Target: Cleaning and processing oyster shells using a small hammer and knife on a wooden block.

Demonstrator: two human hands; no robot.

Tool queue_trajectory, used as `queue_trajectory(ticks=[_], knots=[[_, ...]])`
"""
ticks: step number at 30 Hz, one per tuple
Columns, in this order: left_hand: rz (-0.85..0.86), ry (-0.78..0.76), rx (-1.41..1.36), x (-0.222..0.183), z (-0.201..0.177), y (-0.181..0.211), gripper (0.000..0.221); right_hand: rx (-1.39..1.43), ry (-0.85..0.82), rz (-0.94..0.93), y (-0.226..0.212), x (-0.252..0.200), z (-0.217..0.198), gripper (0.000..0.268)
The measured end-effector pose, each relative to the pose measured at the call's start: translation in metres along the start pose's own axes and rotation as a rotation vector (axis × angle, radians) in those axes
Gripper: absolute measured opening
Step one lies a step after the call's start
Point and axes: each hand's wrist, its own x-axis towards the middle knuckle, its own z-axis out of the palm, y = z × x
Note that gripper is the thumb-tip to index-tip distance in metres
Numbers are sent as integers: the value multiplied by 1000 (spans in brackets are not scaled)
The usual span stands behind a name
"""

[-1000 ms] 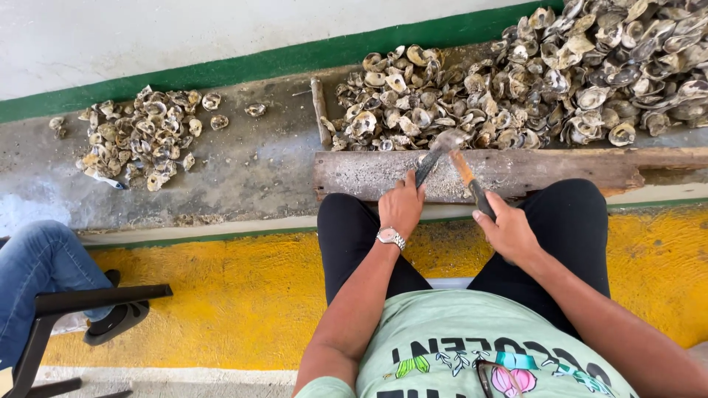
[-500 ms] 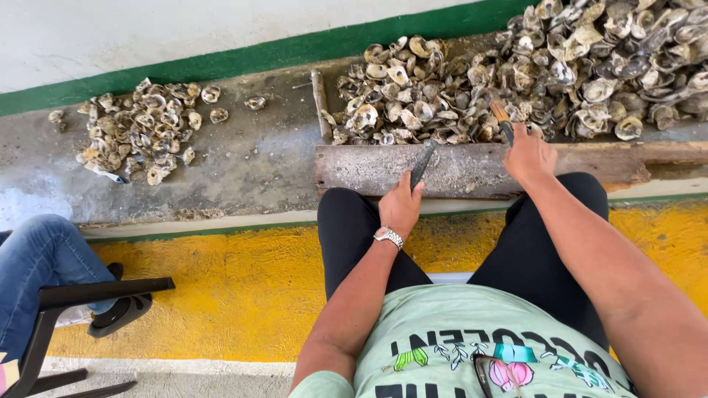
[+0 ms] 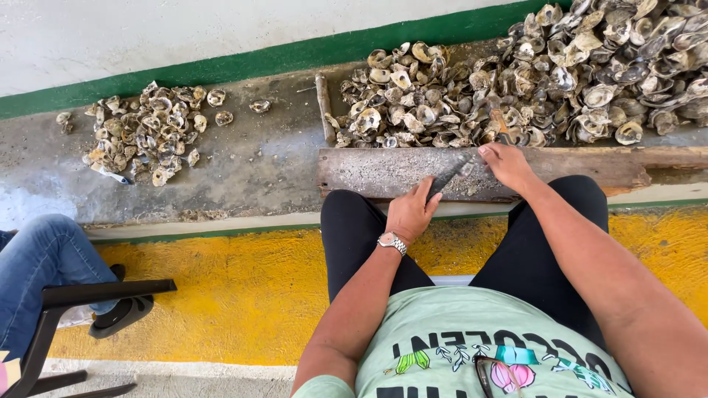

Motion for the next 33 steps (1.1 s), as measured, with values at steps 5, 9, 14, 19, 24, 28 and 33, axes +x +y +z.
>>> queue_trajectory(ticks=[5,9,14,19,24,28,33], knots=[[101,-36,24,-2,1,-1,45,202,-208,113,27,18,19,37],[124,9,11,-4,4,-1,43,14,-162,89,38,20,21,33],[-169,-78,-61,7,-8,3,44,-321,-12,36,14,3,5,29],[-443,20,-224,5,3,-19,46,-504,-70,58,5,6,1,29],[-543,124,-274,6,18,-34,43,-790,-382,87,7,64,16,26],[-572,59,-281,7,14,-32,39,-833,-413,4,-70,101,29,17],[-486,139,-286,3,29,-41,36,553,-172,-303,-315,15,-19,25]])
